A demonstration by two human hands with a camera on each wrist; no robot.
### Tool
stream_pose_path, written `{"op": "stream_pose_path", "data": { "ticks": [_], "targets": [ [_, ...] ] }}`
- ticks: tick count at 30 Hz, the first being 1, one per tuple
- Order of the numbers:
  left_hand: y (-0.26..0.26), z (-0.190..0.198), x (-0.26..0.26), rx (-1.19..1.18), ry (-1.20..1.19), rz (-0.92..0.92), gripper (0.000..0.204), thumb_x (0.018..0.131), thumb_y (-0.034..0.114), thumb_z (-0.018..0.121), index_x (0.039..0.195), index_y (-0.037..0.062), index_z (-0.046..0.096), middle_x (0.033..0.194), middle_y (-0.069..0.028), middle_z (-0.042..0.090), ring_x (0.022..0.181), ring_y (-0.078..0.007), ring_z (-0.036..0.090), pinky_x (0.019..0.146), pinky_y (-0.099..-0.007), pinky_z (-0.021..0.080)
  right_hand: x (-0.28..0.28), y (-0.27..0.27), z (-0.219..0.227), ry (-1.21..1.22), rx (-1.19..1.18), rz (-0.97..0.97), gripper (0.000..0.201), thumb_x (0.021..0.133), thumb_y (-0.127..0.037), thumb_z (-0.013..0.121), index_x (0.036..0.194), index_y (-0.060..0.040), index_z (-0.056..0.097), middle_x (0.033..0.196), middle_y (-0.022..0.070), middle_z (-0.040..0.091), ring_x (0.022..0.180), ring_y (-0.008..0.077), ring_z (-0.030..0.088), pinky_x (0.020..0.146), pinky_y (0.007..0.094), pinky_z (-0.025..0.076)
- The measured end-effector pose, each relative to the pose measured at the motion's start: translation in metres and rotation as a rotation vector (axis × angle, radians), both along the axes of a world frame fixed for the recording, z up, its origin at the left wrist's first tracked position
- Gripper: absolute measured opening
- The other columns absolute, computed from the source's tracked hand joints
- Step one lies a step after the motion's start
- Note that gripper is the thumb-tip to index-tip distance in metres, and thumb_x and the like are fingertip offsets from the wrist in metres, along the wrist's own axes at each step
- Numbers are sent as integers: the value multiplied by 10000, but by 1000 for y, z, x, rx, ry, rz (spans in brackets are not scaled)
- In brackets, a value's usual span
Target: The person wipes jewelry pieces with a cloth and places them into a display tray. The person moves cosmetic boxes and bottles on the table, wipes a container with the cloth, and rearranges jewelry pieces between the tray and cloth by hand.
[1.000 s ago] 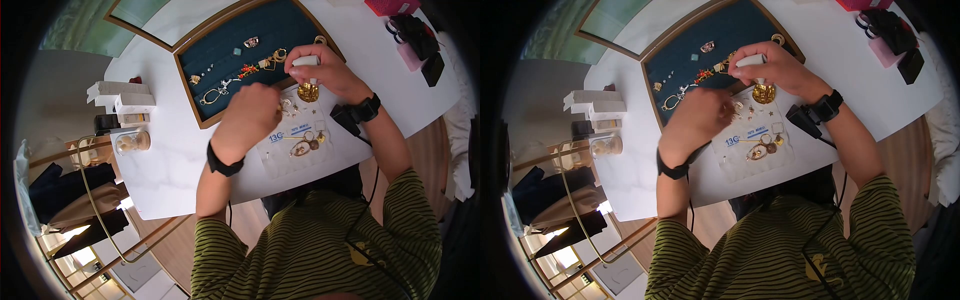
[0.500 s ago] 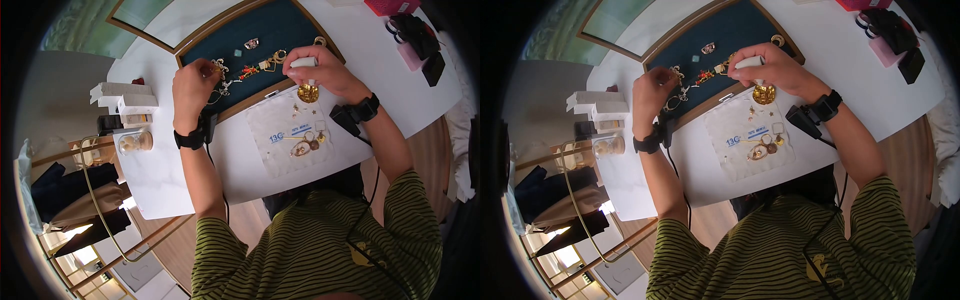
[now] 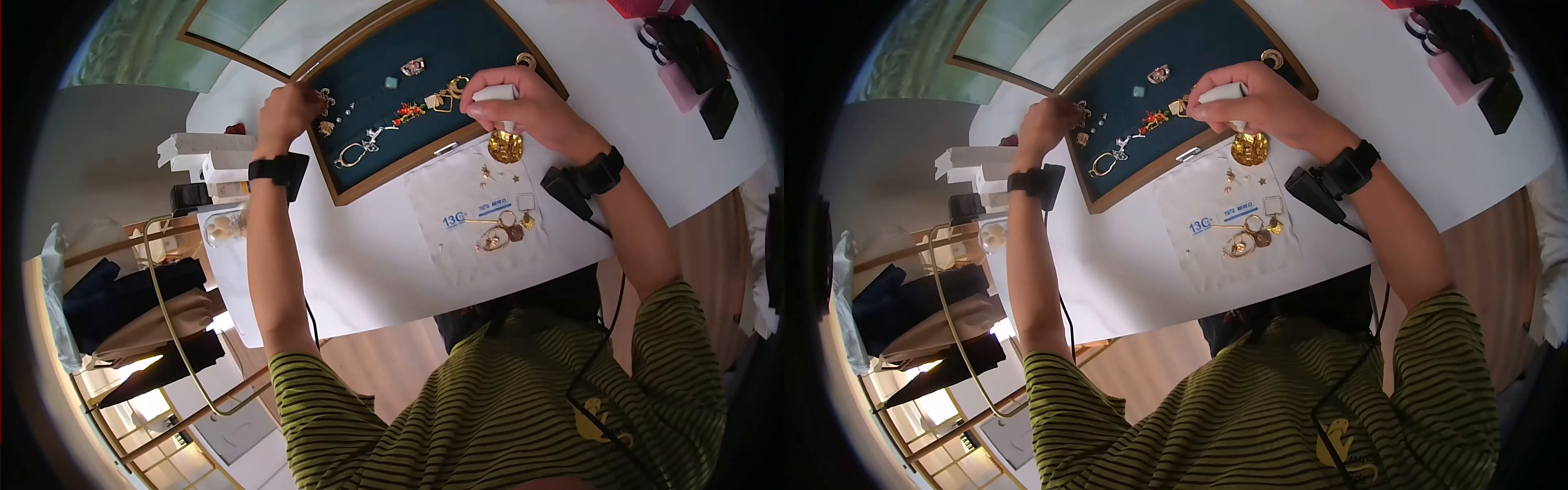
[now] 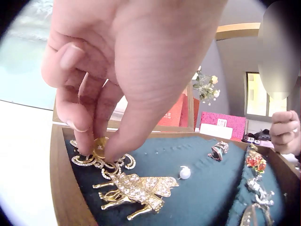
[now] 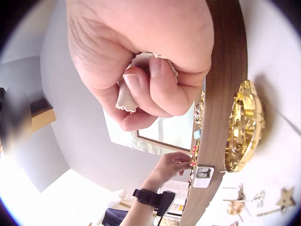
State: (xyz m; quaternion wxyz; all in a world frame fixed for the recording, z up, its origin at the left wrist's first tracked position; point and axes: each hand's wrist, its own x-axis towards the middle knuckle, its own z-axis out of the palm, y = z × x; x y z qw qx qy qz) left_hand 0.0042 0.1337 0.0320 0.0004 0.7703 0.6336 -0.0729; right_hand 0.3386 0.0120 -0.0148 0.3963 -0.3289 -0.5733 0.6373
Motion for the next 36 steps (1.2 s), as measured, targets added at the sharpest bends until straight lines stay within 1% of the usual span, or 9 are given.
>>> {"op": "stream_pose_path", "data": {
  "ticks": [6, 8, 13, 15, 17, 19, 20, 25, 36],
  "targets": [
    [-2, 2, -6, 23, -48, -32, 260, 773, 315, 726, 963, 138, 742, 881, -108, 723, 853, -312, 689, 783, -401, 544, 0, 1, 3, -12, -7, 2, 158, 911, -224, 625, 952, -74, 656, 690, -20, 552, 635, 31, 502, 488, 166, 334],
    [-10, 12, -5, 99, -135, -48, 251, 781, 238, 738, 996, 111, 714, 833, -111, 708, 788, -287, 689, 703, -373, 523, 2, 0, 5, -50, 10, 9, 173, 910, -230, 625, 964, -68, 655, 691, -17, 547, 639, 32, 501, 495, 165, 334],
    [-71, 46, 47, 200, -176, -149, 238, 770, 208, 746, 975, 92, 712, 817, -107, 707, 750, -301, 681, 685, -374, 536, 0, 6, -11, 23, 59, -22, 227, 910, -253, 648, 1019, -59, 690, 688, -14, 587, 577, 9, 466, 424, 170, 261],
    [-102, 51, 67, 47, -262, -232, 210, 759, 175, 749, 939, 76, 704, 796, -118, 696, 732, -307, 673, 665, -378, 523, 4, 5, -11, 12, 92, -5, 234, 911, -258, 646, 1023, -57, 688, 698, -10, 590, 572, 7, 460, 419, 170, 258],
    [-133, 48, 80, -53, -320, -326, 154, 765, 147, 739, 889, 68, 695, 777, -113, 677, 706, -294, 663, 640, -377, 510, 1, 5, -21, 50, 73, -9, 223, 906, -246, 647, 1029, -65, 692, 715, -10, 592, 593, 7, 459, 435, 169, 266],
    [-155, 37, 84, -148, -321, -412, 132, 757, 84, 737, 876, 67, 683, 765, -82, 643, 679, -245, 655, 620, -348, 503, 3, 5, -11, 229, -38, 52, 174, 921, -103, 618, 1008, 44, 650, 774, 58, 637, 668, 87, 569, 585, 183, 419],
    [-163, 31, 85, -184, -307, -391, 143, 751, 80, 743, 881, 68, 682, 779, -77, 645, 678, -235, 657, 625, -342, 506, 4, 5, -11, 203, -31, 71, 193, 924, -115, 620, 1028, 45, 652, 761, 29, 624, 655, 49, 536, 570, 175, 399],
    [-188, 7, 90, -228, -318, -402, 162, 748, 94, 753, 891, 65, 681, 828, -67, 646, 681, -215, 663, 633, -334, 513, 3, 5, -10, 167, -52, 73, 195, 925, -112, 613, 1040, 39, 656, 741, 16, 616, 637, 46, 521, 549, 163, 375],
    [-183, -30, 140, -50, -467, -529, 134, 791, 112, 699, 908, 52, 673, 833, -109, 628, 681, -318, 637, 621, -391, 523, 4, 5, -8, 216, -31, 81, 198, 931, -119, 610, 1046, 35, 656, 744, 14, 615, 643, 47, 521, 552, 160, 374]
  ]
}}
